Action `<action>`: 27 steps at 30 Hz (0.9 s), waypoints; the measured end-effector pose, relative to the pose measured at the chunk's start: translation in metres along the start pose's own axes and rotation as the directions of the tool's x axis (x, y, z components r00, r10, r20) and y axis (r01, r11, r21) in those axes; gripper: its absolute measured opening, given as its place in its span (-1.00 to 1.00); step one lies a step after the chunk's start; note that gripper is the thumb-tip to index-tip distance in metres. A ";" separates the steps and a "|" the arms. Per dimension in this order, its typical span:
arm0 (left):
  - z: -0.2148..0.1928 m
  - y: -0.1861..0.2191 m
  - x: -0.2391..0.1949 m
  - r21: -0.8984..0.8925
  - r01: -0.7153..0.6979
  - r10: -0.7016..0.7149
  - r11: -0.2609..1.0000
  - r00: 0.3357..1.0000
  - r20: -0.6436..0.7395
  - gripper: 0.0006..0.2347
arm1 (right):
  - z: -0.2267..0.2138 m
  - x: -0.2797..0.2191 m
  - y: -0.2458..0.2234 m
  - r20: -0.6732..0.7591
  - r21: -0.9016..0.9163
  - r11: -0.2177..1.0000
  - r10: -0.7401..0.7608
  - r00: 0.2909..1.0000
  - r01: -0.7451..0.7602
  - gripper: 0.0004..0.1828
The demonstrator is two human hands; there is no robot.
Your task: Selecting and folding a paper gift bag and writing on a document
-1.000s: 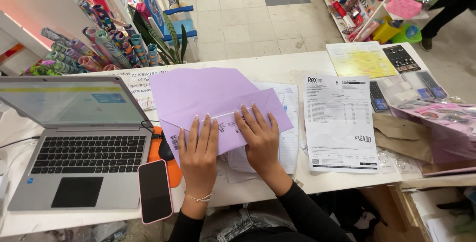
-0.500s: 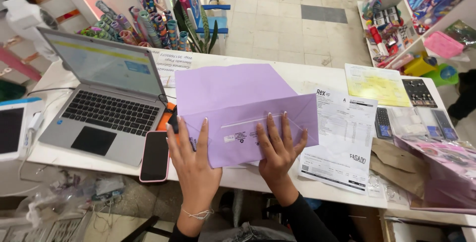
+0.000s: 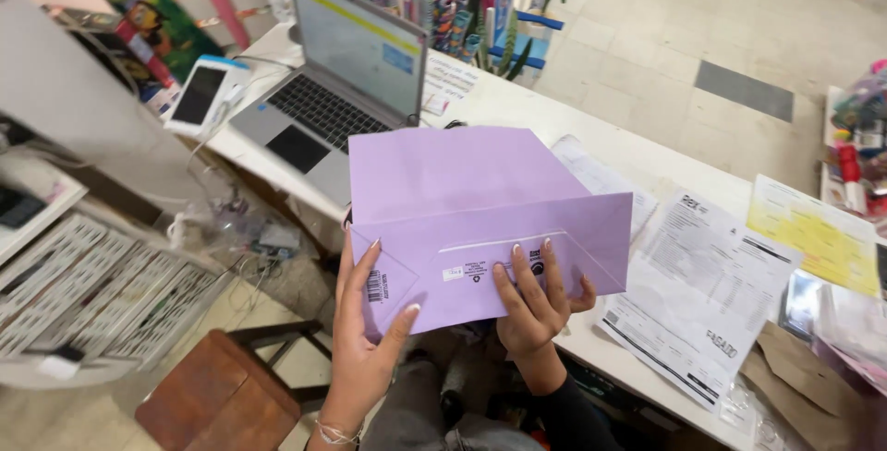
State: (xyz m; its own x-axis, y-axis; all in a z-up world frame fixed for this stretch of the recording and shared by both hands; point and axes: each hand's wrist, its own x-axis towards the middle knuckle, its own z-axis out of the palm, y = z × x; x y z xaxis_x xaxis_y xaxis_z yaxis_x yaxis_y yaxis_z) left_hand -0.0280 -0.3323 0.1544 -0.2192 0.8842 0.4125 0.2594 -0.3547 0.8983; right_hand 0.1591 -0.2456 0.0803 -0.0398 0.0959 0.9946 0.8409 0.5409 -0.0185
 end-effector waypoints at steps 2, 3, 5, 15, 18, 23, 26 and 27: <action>-0.017 0.004 -0.014 0.039 0.005 -0.001 0.999 0.995 -0.104 -0.49 | 0.002 0.000 -0.024 0.016 0.082 0.997 -0.004 1.000 0.003 -0.56; -0.024 0.006 -0.021 0.063 0.004 0.007 0.998 0.984 -0.179 -0.56 | 0.003 0.001 -0.035 0.031 0.131 0.991 -0.009 0.999 0.005 -0.54; -0.040 0.010 -0.034 0.092 0.013 0.011 0.996 0.967 -0.255 -0.57 | 0.013 -0.001 -0.058 0.037 0.215 0.977 -0.015 0.999 0.007 -0.60; -0.119 0.015 -0.128 0.356 0.114 0.062 0.927 0.892 -0.448 -0.61 | 0.028 -0.027 -0.174 0.480 0.726 0.678 -0.376 0.793 -0.118 -0.41; -0.148 0.025 -0.173 0.384 0.165 0.088 0.909 0.822 -0.563 -0.64 | 0.018 -0.031 -0.228 0.288 0.881 0.470 -0.434 0.854 -0.059 -0.63; -0.195 0.062 -0.248 0.391 0.283 0.116 0.876 0.663 -0.740 -0.71 | -0.019 -0.033 -0.315 0.086 0.968 0.249 -0.489 0.868 0.045 -0.58; -0.221 0.076 -0.283 0.357 0.372 0.099 0.857 0.560 -0.822 -0.73 | -0.042 -0.035 -0.360 0.022 0.986 0.151 -0.519 0.855 0.066 -0.57; -0.229 0.079 -0.296 0.329 0.419 0.080 0.846 0.511 -0.856 -0.70 | -0.051 -0.038 -0.373 0.003 0.990 0.122 -0.529 0.849 0.072 -0.57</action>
State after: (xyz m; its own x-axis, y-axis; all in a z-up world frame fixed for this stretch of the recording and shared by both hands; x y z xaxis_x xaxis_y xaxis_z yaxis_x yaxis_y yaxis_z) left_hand -0.1576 -0.6921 0.1381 -0.8965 0.1632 0.4120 0.4369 0.1706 0.8832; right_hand -0.1258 -0.4933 0.0548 -0.4803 -0.2023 0.8534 -0.4350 0.8999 -0.0315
